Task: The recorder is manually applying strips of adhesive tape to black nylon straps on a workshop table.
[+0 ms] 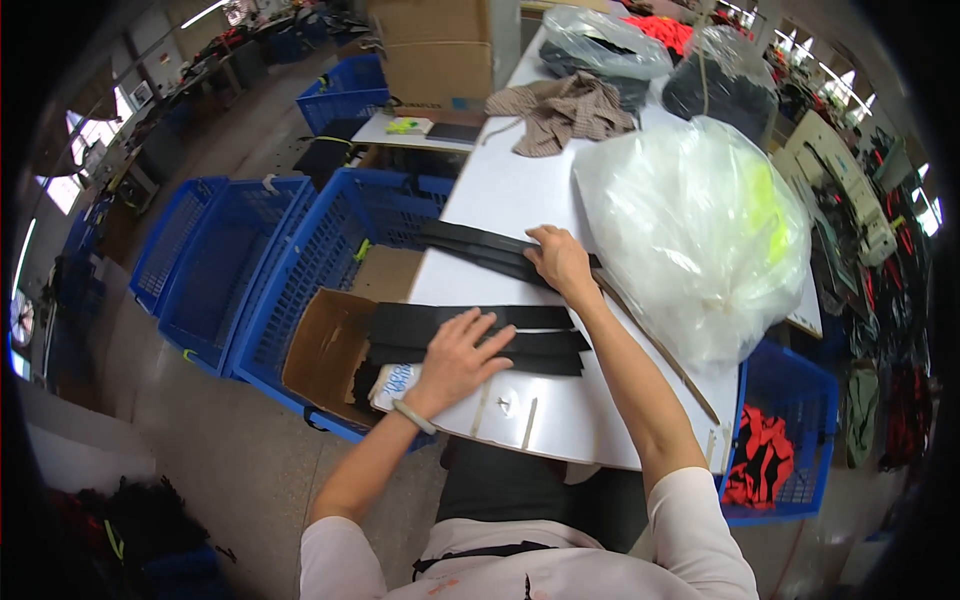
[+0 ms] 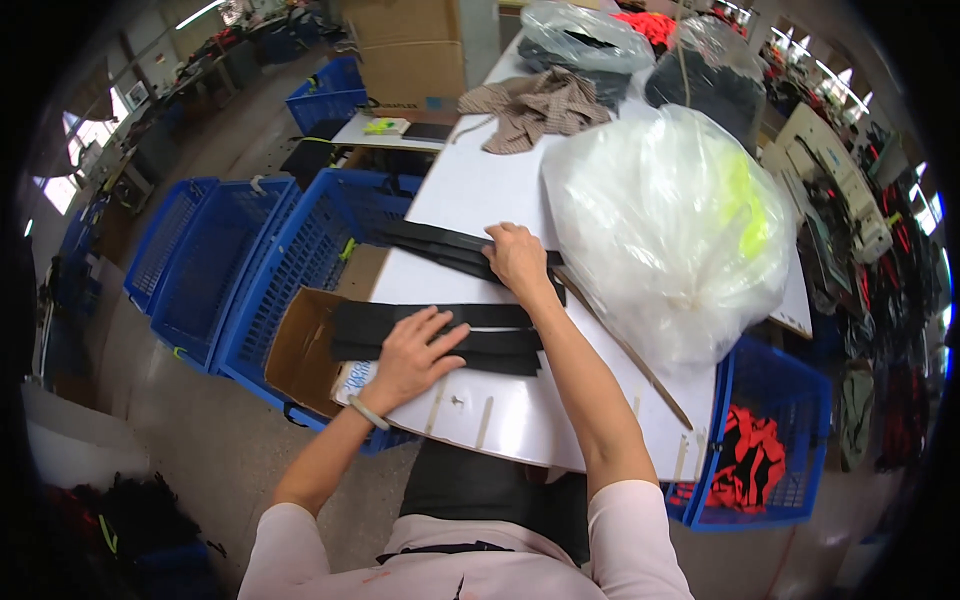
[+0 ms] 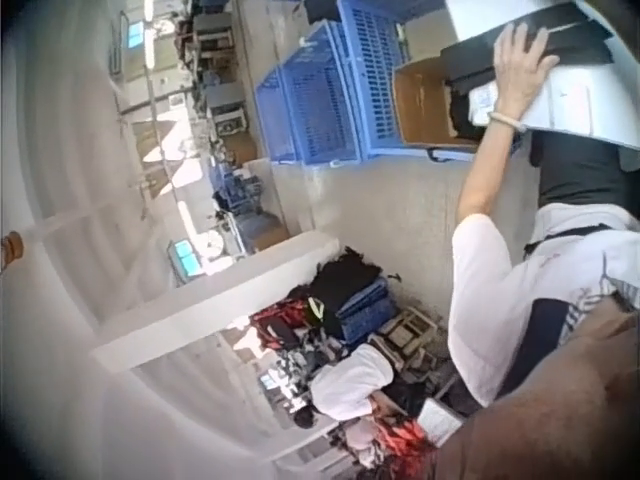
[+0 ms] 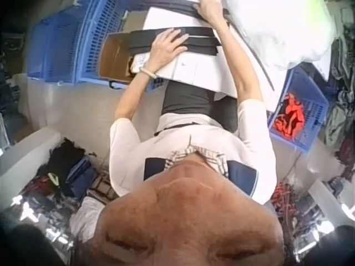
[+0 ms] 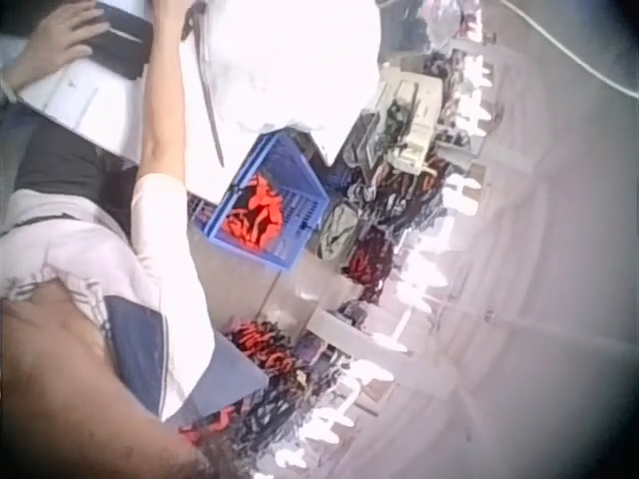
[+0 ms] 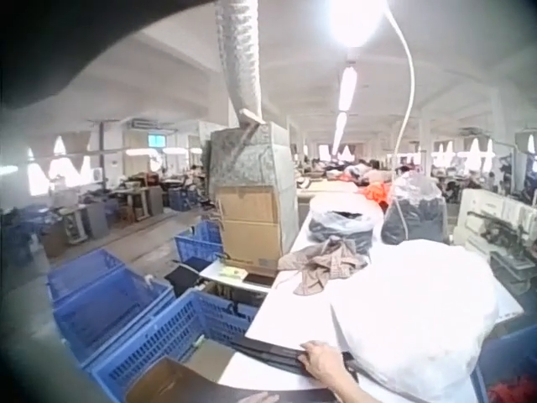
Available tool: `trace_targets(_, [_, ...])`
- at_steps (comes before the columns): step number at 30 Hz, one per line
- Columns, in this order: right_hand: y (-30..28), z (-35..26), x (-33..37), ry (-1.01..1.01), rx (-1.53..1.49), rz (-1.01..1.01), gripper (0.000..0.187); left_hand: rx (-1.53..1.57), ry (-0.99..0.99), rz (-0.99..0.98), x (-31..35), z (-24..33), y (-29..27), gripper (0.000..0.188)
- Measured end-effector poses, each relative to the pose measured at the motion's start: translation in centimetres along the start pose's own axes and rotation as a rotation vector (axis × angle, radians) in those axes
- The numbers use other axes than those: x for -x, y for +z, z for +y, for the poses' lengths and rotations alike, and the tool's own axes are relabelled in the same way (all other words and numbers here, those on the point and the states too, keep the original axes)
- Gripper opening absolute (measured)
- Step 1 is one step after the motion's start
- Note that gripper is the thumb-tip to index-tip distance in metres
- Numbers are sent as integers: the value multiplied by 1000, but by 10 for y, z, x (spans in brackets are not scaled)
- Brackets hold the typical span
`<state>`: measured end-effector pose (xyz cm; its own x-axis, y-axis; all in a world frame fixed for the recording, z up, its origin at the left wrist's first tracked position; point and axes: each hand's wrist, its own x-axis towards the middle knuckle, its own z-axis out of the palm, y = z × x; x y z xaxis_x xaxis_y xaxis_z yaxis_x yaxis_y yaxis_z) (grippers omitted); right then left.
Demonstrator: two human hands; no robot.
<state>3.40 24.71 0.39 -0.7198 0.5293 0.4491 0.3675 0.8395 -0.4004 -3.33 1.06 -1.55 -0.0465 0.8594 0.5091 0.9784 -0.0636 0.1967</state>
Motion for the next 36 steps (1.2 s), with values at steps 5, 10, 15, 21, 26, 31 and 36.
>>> trace_targets(5, [22,9,-3,-43,203,-13,12,-1,-32,20,5,4,-2,44])
trace_targets(10, [-35,-26,-1,-11,-121,16,20,206,-174,106,-2,3,-7,54])
trace_targets(15, [-118,-79,58,164,-689,-289,18,1657,-545,437,-41,22,-48,48])
trace_targets(21, [-129,-68,119,467,-1031,-196,16,1588,-766,541,-63,71,-36,26])
trace_targets(26, [-140,-81,150,496,-964,-114,22,1333,-746,517,-61,88,-36,26])
trace_targets(31, [-149,-66,157,584,-1238,-69,13,1977,-675,428,-67,110,-65,28])
trace_targets(36, [-141,-77,172,492,-930,46,16,1233,-671,328,-58,111,-36,26])
